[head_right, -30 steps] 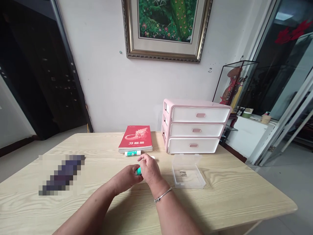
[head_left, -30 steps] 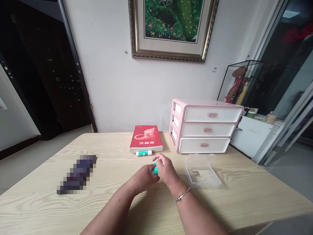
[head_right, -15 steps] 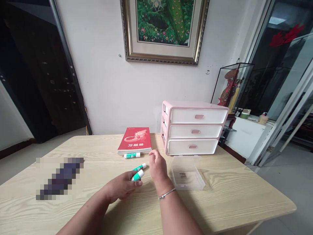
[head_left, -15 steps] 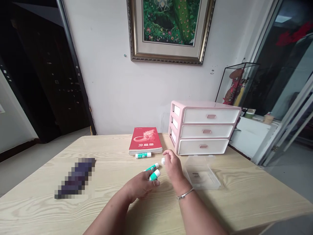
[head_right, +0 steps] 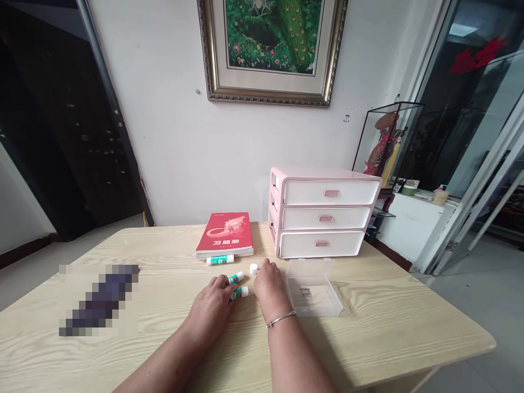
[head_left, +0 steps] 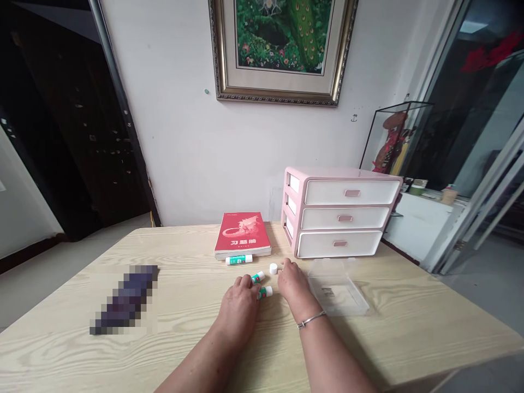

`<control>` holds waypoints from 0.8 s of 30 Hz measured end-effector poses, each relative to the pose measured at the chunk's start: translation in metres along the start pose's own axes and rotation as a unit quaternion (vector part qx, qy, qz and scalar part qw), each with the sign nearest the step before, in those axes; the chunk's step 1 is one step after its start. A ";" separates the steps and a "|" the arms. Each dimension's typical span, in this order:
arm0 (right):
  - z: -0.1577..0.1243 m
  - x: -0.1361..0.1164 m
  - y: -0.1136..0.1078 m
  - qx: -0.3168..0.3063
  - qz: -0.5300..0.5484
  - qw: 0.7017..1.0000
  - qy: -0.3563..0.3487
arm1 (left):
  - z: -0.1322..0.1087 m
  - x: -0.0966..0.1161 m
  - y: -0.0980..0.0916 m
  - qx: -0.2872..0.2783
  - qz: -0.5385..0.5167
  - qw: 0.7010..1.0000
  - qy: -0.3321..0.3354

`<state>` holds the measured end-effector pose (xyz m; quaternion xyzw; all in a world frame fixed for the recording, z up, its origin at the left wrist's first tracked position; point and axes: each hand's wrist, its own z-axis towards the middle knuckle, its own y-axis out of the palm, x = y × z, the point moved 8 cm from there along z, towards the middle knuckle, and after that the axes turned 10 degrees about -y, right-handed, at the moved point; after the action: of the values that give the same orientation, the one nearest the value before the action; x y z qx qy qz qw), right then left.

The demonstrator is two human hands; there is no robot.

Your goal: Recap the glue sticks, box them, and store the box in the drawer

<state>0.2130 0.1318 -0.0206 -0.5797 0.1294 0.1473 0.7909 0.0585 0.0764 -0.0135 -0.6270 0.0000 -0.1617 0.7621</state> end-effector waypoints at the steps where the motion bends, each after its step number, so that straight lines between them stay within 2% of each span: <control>1: 0.000 -0.001 0.003 -0.004 -0.003 1.000 -0.007 | 0.002 -0.001 -0.001 0.014 0.002 1.000 0.002; 3: 0.000 -0.005 0.006 -0.003 -0.001 0.999 -0.034 | 0.006 -0.003 -0.001 0.030 0.002 1.000 0.004; 7: -0.001 -0.015 0.010 0.004 0.012 0.996 -0.087 | 0.013 -0.014 0.007 0.007 -0.006 1.000 -0.009; 13: 0.000 -0.024 0.013 0.005 0.039 0.993 -0.111 | 0.023 -0.027 0.005 0.003 -0.033 0.999 -0.021; 17: 0.002 -0.023 0.008 0.027 0.056 0.994 -0.093 | 0.030 -0.036 -0.004 0.050 -0.093 0.994 0.000; 20: 0.005 -0.017 -0.002 0.066 0.077 0.993 -0.058 | 0.042 -0.053 -0.015 0.097 -0.094 0.990 -0.040; 24: 0.006 -0.013 -0.015 0.116 0.105 0.987 -0.039 | 0.061 -0.069 -0.017 0.073 -0.033 0.994 -0.076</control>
<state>0.2071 0.1326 -0.0012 -0.4610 0.1747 0.2363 0.8373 0.0009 0.1488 0.0014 -0.5794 -0.0901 -0.1383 0.7982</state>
